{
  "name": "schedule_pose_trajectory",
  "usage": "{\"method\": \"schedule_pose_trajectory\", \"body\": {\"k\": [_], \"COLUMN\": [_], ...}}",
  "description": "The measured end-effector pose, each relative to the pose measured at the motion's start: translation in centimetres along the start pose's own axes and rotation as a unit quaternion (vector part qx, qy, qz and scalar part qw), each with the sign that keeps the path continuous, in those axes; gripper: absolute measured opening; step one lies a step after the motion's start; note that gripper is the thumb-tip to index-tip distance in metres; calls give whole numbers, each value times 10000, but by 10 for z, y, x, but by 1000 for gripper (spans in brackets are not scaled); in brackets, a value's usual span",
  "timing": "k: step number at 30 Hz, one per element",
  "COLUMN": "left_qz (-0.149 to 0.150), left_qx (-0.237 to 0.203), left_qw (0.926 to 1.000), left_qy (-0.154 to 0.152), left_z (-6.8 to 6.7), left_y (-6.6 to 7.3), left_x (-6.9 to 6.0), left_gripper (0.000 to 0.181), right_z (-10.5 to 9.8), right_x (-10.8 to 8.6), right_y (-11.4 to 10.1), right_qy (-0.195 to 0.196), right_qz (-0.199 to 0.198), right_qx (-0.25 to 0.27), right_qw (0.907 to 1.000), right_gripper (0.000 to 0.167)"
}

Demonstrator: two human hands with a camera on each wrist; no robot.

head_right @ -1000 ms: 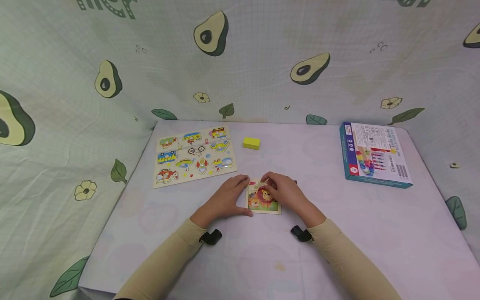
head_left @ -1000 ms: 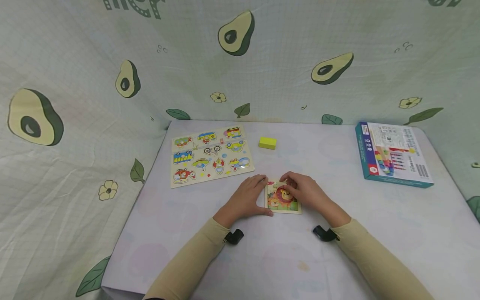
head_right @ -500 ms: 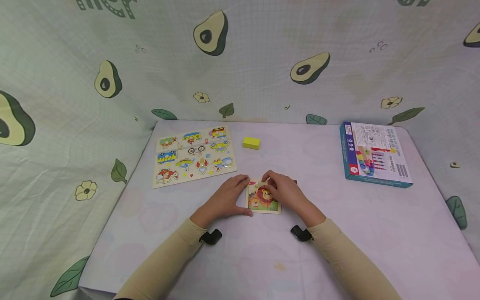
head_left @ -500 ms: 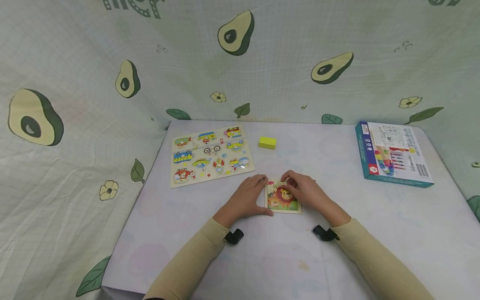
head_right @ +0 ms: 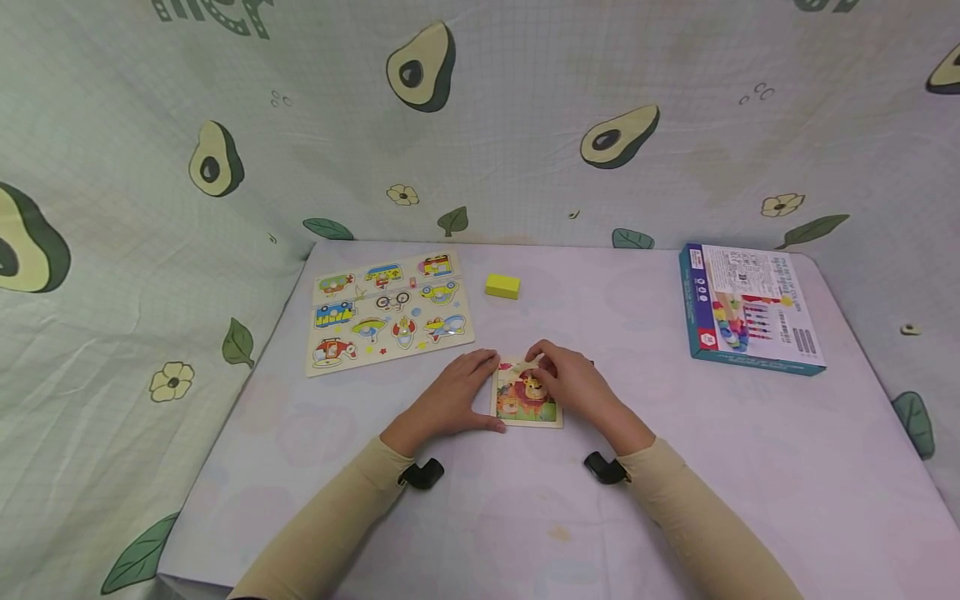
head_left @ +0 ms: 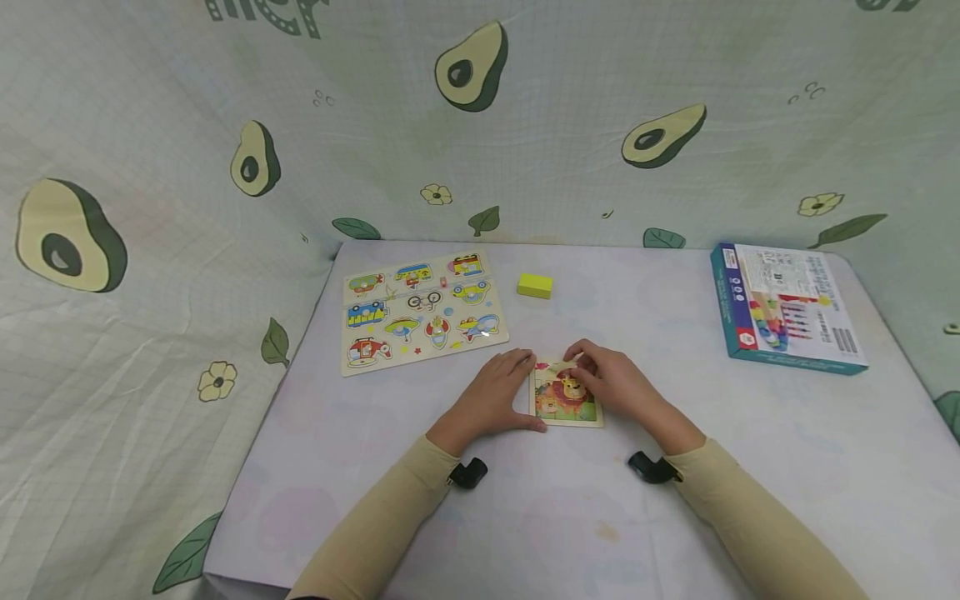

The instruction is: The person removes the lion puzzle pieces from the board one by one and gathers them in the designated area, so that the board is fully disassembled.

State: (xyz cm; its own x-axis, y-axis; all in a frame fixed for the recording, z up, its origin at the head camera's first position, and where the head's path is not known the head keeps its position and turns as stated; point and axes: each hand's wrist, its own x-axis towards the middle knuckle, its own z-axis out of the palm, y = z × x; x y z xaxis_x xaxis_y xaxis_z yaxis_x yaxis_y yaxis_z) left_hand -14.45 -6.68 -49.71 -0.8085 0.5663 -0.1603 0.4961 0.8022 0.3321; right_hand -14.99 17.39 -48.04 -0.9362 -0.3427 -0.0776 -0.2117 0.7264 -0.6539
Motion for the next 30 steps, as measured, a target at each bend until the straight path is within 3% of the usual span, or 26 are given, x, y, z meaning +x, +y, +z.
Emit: {"method": "schedule_pose_trajectory", "body": {"k": [16, 30], "left_qz": [9, 23], "left_qx": [53, 19], "left_qw": [10000, 10000], "left_qy": [-15, -9], "left_z": [0, 1], "left_y": [1, 0], "left_x": [0, -1], "left_gripper": [115, 115], "right_z": [-19, -42], "right_x": [-10, -25], "right_y": [19, 38], "right_qy": [374, 373], "right_qz": [296, 691], "right_qx": [-118, -88], "right_qw": [9988, 9969], "right_gripper": [18, 20]}}
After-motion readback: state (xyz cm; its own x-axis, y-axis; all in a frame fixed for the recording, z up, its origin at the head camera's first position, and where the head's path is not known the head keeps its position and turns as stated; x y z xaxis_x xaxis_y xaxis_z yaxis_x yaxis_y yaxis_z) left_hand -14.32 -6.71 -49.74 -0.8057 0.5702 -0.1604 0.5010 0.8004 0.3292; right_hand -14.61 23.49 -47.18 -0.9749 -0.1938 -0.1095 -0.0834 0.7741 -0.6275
